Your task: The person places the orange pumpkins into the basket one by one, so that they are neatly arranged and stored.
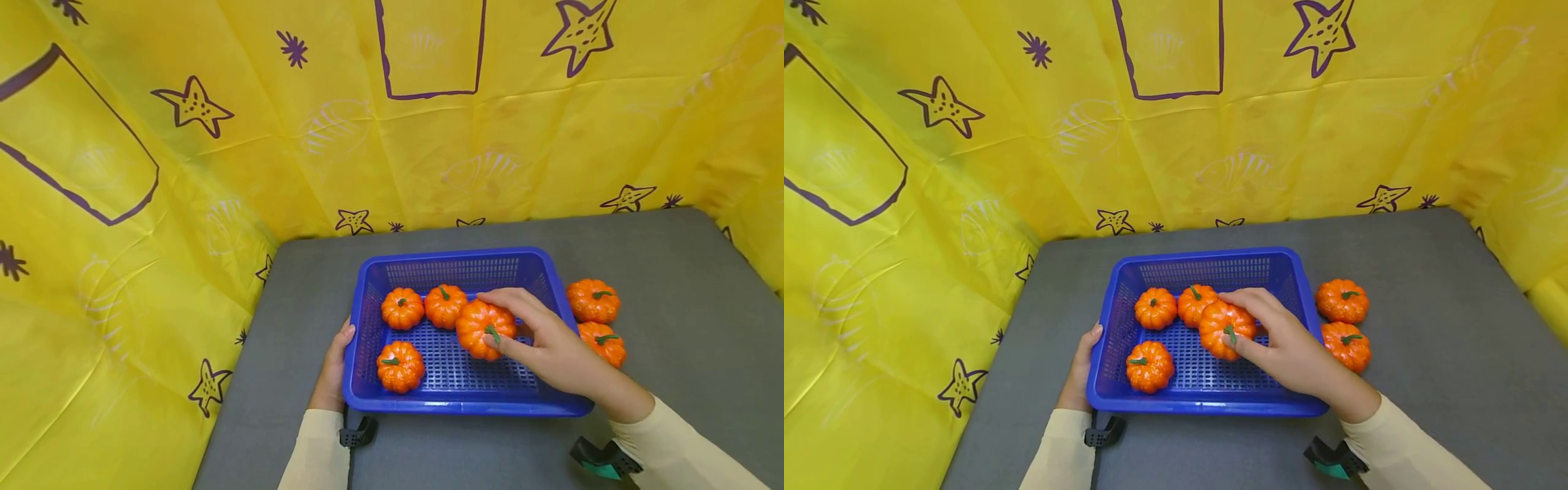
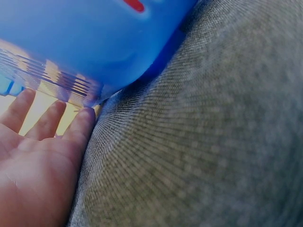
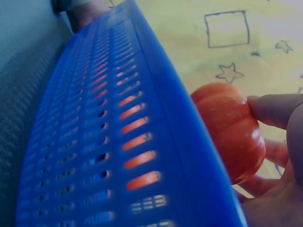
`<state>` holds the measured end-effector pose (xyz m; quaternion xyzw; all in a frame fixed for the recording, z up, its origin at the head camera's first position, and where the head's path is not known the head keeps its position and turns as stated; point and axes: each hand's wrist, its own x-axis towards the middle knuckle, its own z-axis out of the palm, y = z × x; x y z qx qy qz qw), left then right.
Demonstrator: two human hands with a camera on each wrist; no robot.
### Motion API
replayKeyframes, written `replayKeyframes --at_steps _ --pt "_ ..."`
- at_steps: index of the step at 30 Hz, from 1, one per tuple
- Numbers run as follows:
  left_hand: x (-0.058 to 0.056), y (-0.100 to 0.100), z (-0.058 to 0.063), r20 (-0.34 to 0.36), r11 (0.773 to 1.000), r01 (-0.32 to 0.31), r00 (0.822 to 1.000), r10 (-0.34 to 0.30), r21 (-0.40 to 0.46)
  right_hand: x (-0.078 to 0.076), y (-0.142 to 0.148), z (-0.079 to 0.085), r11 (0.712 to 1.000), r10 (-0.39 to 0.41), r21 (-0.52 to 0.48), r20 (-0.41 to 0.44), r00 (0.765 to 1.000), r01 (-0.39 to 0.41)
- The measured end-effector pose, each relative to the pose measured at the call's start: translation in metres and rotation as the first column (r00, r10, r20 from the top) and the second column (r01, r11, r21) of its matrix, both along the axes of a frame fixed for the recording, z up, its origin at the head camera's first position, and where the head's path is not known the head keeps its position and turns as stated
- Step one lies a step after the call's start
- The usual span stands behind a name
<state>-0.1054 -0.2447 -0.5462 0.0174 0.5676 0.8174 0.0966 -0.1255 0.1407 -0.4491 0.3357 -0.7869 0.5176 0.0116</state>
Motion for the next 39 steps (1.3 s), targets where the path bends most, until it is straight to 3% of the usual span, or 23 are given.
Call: replayKeyframes --at_steps 12,23,29,39 --pt "0.001 0.001 0.001 0.0 1.0 -0.002 1.0 0.002 0.013 0.006 -0.02 -0.001 0.998 0.041 0.049 -0.004 0.999 -0.04" --pt "0.002 0.002 0.003 0.009 1.0 -0.016 1.0 0.016 0.001 0.009 -0.039 -0.014 0.988 0.082 0.119 0.096 0.992 -0.093" --pt "0.003 0.001 0.003 0.023 1.0 -0.02 1.0 0.021 -0.008 0.008 -0.041 -0.021 0.976 0.105 0.18 0.118 0.987 -0.125" --pt "0.005 0.001 0.004 0.021 1.0 -0.02 1.0 0.021 -0.017 0.008 -0.037 -0.023 0.964 0.087 0.241 0.107 0.99 -0.111"
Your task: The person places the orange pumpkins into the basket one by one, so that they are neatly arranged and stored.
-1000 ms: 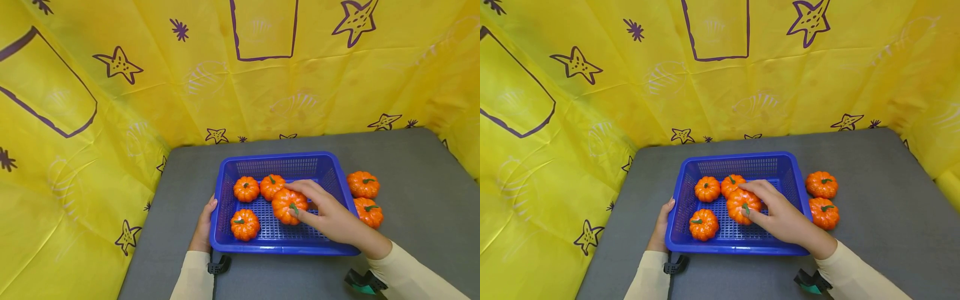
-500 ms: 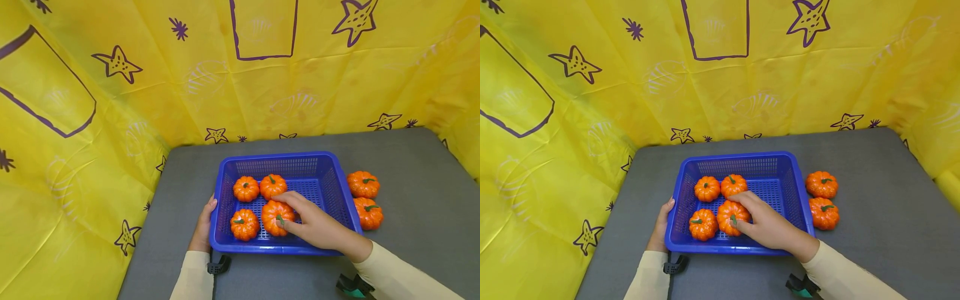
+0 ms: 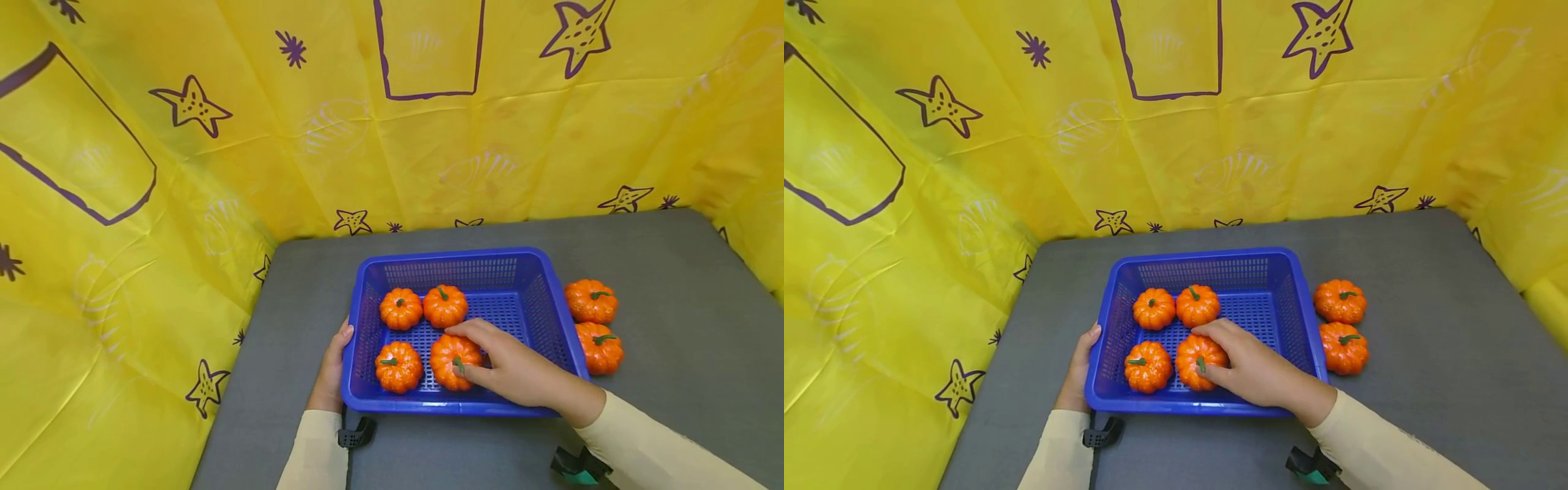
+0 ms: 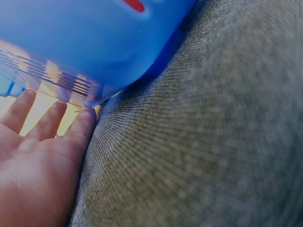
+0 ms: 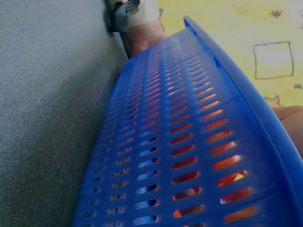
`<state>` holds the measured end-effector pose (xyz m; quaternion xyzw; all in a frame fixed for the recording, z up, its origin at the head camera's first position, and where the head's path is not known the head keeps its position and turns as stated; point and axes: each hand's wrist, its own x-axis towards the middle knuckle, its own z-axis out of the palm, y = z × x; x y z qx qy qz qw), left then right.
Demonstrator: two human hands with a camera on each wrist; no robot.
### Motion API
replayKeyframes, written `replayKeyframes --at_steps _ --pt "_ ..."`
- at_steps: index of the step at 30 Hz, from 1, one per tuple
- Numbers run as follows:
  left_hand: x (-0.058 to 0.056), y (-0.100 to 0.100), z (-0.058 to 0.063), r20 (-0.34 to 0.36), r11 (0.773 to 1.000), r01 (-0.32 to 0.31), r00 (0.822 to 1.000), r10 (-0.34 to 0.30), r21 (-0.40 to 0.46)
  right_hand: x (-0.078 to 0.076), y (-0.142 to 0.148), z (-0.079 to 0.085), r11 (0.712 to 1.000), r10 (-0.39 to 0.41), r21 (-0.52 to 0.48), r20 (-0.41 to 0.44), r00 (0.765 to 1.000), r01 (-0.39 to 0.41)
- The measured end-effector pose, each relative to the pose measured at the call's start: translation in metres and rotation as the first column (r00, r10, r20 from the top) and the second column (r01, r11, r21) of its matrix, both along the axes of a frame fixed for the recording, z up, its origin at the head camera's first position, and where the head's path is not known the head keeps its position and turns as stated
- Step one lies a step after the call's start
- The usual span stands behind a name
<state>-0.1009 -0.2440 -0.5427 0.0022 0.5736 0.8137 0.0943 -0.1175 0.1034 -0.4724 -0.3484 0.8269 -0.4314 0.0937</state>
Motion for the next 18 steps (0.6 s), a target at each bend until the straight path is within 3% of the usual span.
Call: replayKeyframes --at_steps 7,14,18 --pt "0.0009 0.0002 0.0005 -0.002 1.0 0.002 1.0 -0.002 -0.011 0.0008 0.0003 -0.0027 0.999 0.033 0.035 -0.02 0.999 -0.033" --pt "0.0015 0.0001 -0.0001 0.005 1.0 0.0 1.0 0.0 -0.02 0.0004 -0.0007 -0.0045 0.995 0.041 0.093 0.028 0.999 -0.044" --pt "0.0013 0.0002 -0.0007 0.007 1.0 -0.007 1.0 0.007 -0.022 0.0 -0.0005 -0.0037 0.994 0.051 0.097 0.002 0.999 -0.051"
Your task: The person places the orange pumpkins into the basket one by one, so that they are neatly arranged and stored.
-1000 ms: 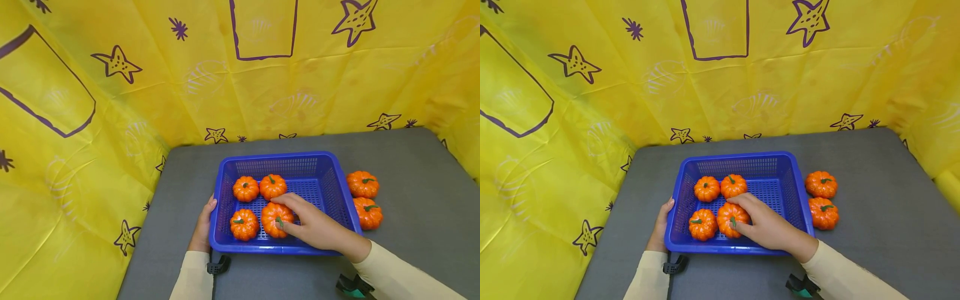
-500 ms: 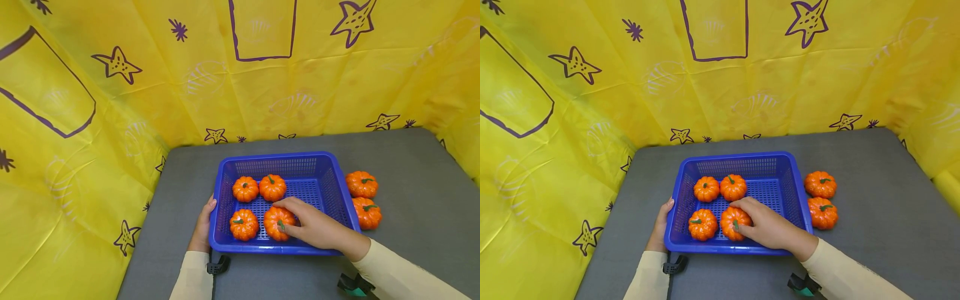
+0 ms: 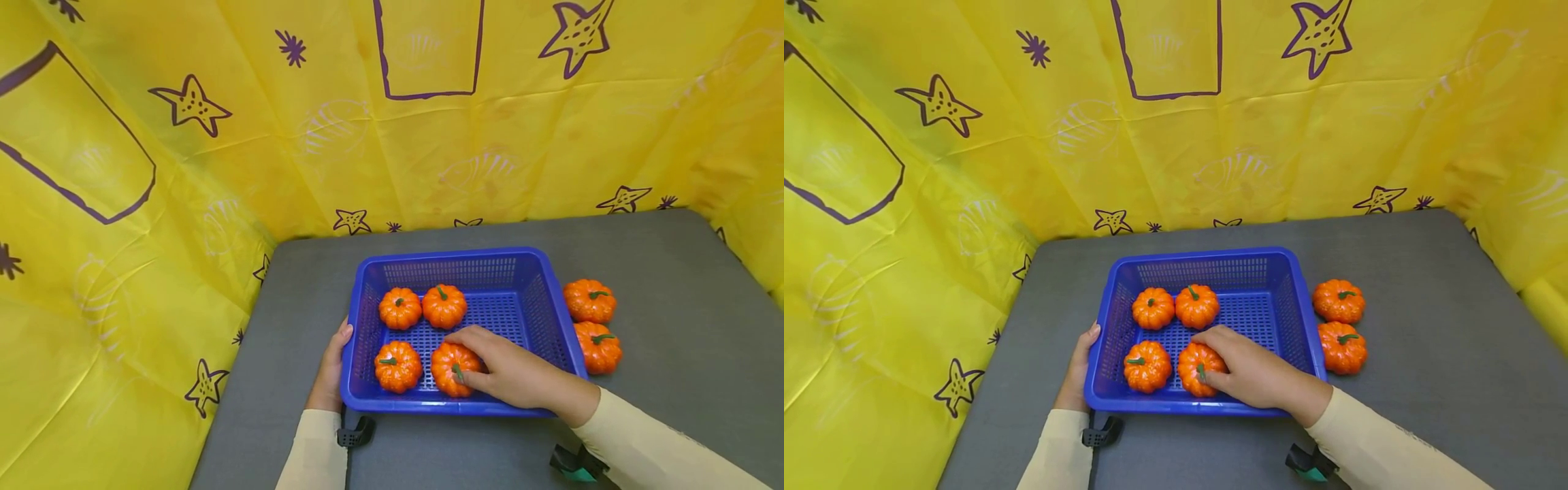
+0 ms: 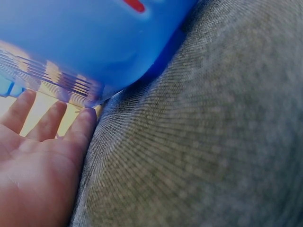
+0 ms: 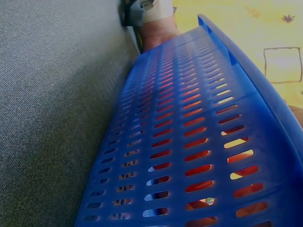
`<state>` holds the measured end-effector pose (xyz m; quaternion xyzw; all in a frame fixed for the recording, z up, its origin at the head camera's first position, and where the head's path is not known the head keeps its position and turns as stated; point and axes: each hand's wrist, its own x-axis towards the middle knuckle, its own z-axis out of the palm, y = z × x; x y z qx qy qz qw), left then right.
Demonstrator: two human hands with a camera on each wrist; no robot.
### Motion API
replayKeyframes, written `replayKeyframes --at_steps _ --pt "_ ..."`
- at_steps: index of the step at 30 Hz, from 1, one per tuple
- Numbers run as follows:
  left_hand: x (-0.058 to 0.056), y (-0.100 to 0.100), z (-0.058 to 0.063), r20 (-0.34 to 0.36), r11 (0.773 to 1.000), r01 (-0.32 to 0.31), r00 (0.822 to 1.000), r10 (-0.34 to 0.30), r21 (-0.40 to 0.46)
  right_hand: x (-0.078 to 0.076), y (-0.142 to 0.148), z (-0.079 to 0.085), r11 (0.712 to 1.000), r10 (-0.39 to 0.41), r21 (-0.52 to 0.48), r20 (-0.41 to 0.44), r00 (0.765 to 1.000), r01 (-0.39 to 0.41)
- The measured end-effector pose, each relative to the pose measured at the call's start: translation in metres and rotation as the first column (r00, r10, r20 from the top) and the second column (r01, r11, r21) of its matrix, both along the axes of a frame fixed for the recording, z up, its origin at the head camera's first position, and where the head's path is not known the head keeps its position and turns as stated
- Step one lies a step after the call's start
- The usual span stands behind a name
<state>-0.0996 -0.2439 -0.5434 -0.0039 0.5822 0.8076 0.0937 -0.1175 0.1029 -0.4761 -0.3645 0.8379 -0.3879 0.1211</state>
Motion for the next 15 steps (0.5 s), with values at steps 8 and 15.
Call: replayKeyframes --at_steps 8,15 --pt "-0.0011 -0.0012 -0.0023 0.011 1.0 -0.002 1.0 0.002 0.009 -0.0004 -0.001 -0.0013 1.0 0.006 0.015 -0.013 1.0 -0.005" --pt "-0.0011 -0.0015 -0.0033 0.01 1.0 0.0 1.0 0.0 0.003 -0.0003 0.0001 -0.0011 1.0 -0.001 0.017 -0.029 1.0 0.002"
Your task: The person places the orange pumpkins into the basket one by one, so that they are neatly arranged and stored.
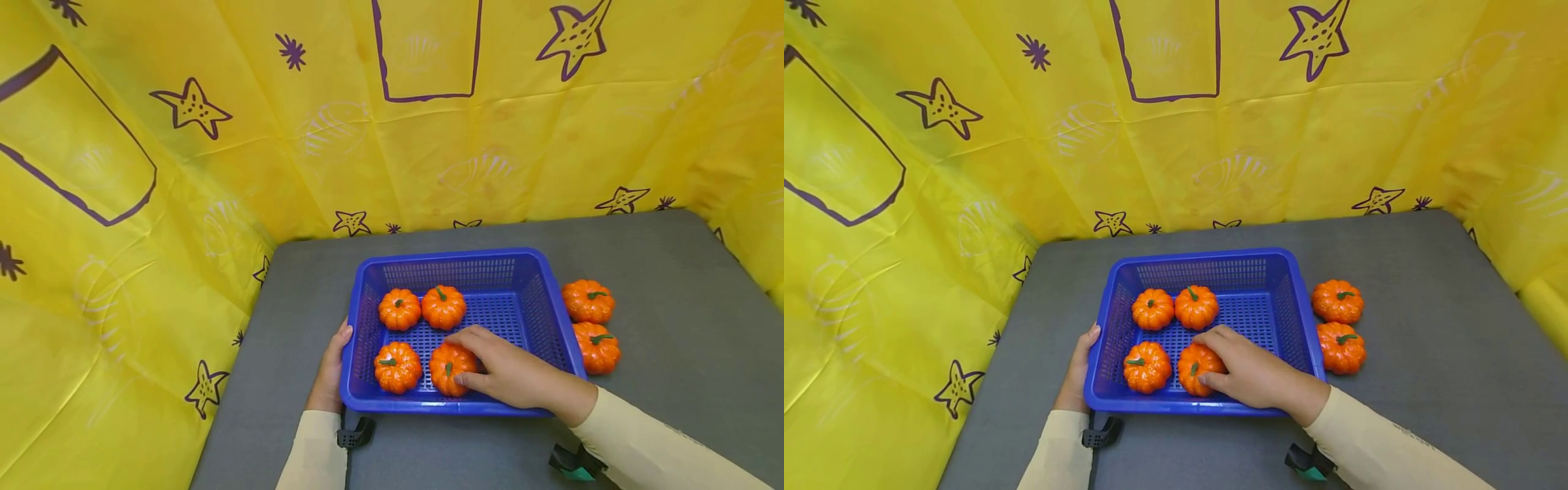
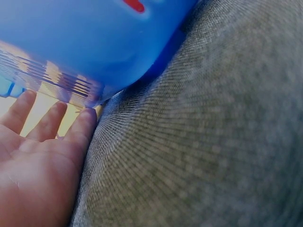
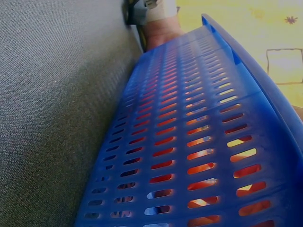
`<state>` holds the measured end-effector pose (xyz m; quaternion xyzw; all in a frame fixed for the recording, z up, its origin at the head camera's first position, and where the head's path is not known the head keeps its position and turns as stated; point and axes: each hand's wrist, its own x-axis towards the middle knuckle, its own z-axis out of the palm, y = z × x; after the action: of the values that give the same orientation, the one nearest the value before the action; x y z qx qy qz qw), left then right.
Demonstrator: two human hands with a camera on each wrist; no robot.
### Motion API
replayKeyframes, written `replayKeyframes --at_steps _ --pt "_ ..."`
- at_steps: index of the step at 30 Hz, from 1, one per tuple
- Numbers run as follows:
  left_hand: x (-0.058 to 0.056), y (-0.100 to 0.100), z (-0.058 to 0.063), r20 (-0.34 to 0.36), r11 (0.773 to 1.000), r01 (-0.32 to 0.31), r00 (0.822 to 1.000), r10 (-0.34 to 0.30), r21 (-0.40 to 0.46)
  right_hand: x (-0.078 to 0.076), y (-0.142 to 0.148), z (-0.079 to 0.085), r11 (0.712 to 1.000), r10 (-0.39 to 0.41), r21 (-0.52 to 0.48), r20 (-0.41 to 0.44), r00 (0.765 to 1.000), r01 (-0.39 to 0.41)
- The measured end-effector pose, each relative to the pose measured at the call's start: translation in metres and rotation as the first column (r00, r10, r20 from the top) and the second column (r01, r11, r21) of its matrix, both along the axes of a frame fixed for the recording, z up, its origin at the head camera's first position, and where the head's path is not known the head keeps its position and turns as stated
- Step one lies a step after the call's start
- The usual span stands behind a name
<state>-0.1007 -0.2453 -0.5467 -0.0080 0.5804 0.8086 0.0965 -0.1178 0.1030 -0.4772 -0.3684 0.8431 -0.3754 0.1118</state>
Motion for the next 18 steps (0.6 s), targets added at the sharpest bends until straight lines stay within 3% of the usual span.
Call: replayKeyframes --at_steps 18 --pt "-0.0004 0.0001 0.0013 -0.006 1.0 0.005 1.0 -0.005 -0.001 -0.0003 0.0012 -0.0003 1.0 -0.002 -0.022 -0.02 1.0 0.001"
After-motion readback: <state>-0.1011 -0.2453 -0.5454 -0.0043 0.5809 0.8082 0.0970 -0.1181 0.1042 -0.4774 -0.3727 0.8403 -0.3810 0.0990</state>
